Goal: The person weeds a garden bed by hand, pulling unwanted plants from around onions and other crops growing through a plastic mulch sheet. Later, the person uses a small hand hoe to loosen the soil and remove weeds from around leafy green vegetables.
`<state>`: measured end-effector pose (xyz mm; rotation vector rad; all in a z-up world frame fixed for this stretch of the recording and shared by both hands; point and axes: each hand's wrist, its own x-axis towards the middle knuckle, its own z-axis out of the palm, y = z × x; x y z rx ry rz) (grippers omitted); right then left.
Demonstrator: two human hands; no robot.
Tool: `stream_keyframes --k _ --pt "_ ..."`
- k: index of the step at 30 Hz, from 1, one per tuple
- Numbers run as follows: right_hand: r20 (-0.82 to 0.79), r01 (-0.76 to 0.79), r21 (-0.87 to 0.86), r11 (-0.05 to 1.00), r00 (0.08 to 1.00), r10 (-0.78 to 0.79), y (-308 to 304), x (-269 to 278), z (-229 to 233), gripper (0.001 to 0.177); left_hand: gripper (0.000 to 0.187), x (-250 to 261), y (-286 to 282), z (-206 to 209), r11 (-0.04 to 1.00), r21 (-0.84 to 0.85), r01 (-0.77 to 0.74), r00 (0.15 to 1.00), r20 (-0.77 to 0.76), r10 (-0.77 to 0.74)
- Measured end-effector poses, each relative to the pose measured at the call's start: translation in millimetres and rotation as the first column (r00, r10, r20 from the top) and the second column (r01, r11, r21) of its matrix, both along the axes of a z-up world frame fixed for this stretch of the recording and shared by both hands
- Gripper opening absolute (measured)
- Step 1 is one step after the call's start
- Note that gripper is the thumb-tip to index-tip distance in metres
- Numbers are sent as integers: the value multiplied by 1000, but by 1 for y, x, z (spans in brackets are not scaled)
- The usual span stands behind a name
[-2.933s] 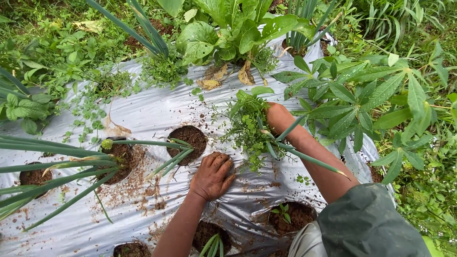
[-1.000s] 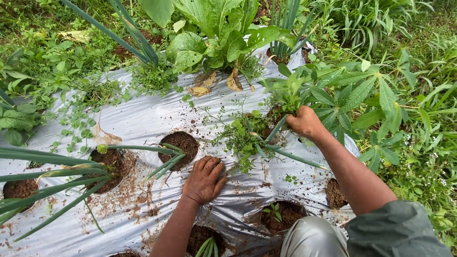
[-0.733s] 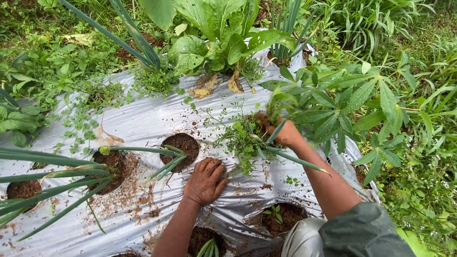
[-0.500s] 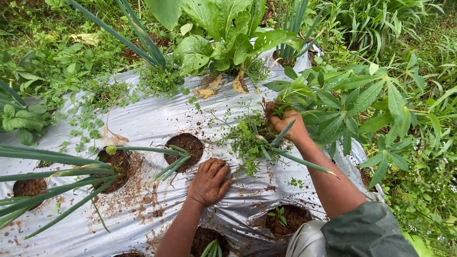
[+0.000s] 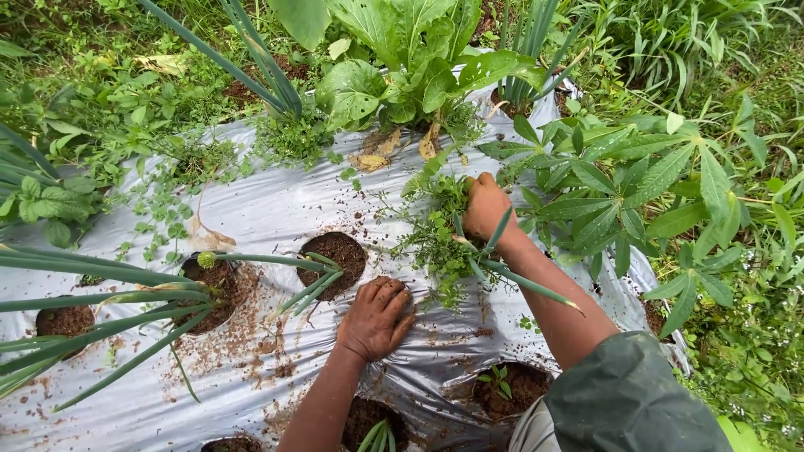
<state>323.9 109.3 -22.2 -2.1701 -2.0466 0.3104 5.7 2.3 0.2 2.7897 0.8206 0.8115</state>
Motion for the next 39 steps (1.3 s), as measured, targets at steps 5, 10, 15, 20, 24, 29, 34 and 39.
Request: stream_keyframes --k 5,10,15,20,24,29,34,39 --pt "-128 112 52 992 986 -105 -16 50 -47 53 36 -1 1 -3 1000 -3 -7 1000 -1 7" --pt "-744 616 -139 775 452 -492 -80 50 -5 48 37 -3 2 -8 1000 -6 12 1000 -11 -12" --pt "-617 705 -222 674 434 -656 -123 29 -58 67 41 -6 3 -16 1000 16 12 1000 -18 -12" --pt "-568 637 -85 766 601 -562 -132 14 -33 58 50 -5 -2 -6 1000 -17 -9 999 -41 8" --pt "-564 541 143 829 732 -381 -134 17 -106 47 66 2 -5 9 989 -135 -56 995 -89 44" --pt "-495 477 343 809 824 -276 -134 18 -204 38 80 84 10 81 904 -347 -251 911 -401 99" --pt "-888 531 -105 841 -430 161 -147 21 -164 49 84 148 36 68 793 -335 -509 683 -717 136" --pt "-325 499 -381 778 -860 392 -130 18 -242 46 34 131 97 -29 873 -136 -469 584 -789 191"
